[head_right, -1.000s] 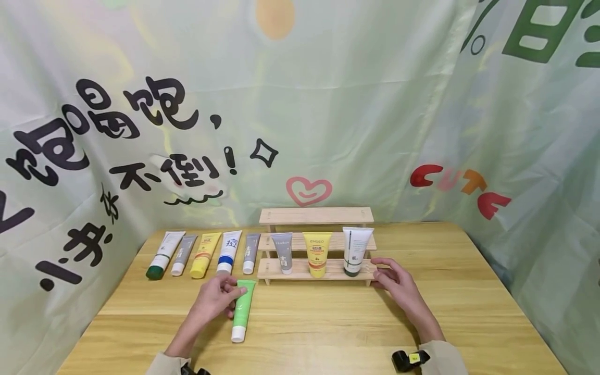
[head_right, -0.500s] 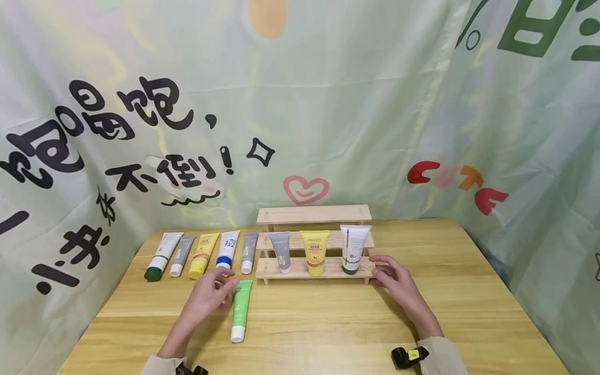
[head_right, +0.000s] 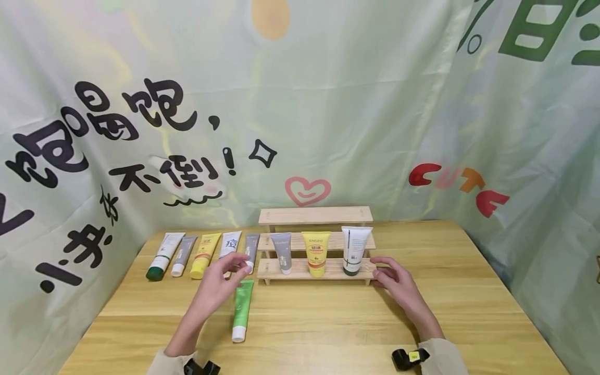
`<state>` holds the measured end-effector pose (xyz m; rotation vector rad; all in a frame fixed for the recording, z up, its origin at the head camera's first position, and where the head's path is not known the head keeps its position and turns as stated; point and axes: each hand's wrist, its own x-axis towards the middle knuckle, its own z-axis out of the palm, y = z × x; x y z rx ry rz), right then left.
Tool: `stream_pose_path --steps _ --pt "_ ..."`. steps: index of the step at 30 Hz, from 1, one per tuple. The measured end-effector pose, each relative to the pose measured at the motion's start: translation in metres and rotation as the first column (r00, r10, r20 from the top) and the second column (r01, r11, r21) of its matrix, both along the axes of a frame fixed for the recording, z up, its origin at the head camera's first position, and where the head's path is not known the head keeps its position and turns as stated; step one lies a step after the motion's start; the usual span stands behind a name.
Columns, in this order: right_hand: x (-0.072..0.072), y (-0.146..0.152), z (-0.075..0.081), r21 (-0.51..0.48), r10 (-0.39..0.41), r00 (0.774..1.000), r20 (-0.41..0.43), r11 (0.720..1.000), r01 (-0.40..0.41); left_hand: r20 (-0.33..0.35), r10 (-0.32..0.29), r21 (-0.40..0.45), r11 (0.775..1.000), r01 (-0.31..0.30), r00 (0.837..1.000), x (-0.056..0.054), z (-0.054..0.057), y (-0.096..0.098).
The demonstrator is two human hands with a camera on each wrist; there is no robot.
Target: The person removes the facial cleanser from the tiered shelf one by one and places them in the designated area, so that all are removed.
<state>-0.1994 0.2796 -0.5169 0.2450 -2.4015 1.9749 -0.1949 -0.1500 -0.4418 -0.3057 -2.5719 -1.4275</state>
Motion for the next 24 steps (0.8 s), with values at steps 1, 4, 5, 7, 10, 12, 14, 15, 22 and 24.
stream_pose_path --steps 1,4,5,7,10,12,14,15,22,24 --pt "0.000 0.000 0.000 0.001 -0.002 1.000 0.000 1.000 0.002 -0.009 -0.007 0.007 1.000 0.007 1.000 0.000 0.001 0.002" --pt "0.001 -0.001 -0.002 -0.003 -0.005 1.000 0.009 1.000 0.005 -0.019 -0.028 0.048 0.998 0.029 0.999 -0.003 0.004 0.007" --pt "0.001 -0.001 -0.002 -0.005 -0.007 1.000 0.012 1.000 0.007 -0.021 -0.034 0.063 0.997 0.035 0.999 -0.004 0.005 0.008" --pt "0.001 -0.002 -0.002 -0.007 -0.012 1.000 0.019 1.000 0.012 -0.032 -0.041 0.084 0.996 0.043 0.999 -0.006 0.007 0.012" --pt "0.001 -0.003 -0.001 -0.008 -0.015 1.000 0.027 1.000 0.015 -0.038 -0.048 0.116 0.992 0.052 0.998 -0.009 0.012 0.018" --pt "0.001 -0.003 -0.001 -0.006 -0.015 0.999 0.028 1.000 0.015 -0.035 -0.067 0.127 0.989 0.071 0.997 -0.011 0.015 0.022" --pt "0.001 -0.003 0.000 -0.005 -0.015 1.000 0.026 1.000 0.015 -0.021 -0.097 0.127 0.987 0.098 0.995 -0.014 0.018 0.026" --pt "0.001 -0.003 0.001 -0.004 -0.015 1.000 0.025 1.000 0.015 -0.010 -0.110 0.125 0.986 0.110 0.994 -0.015 0.019 0.029" --pt "0.001 -0.002 0.002 0.002 -0.018 1.000 0.017 1.000 0.018 0.023 -0.157 0.197 0.969 0.150 0.987 -0.020 0.021 0.044" --pt "0.001 -0.002 0.001 0.001 -0.018 1.000 0.015 1.000 0.018 0.031 -0.164 0.227 0.962 0.153 0.986 -0.021 0.018 0.048"
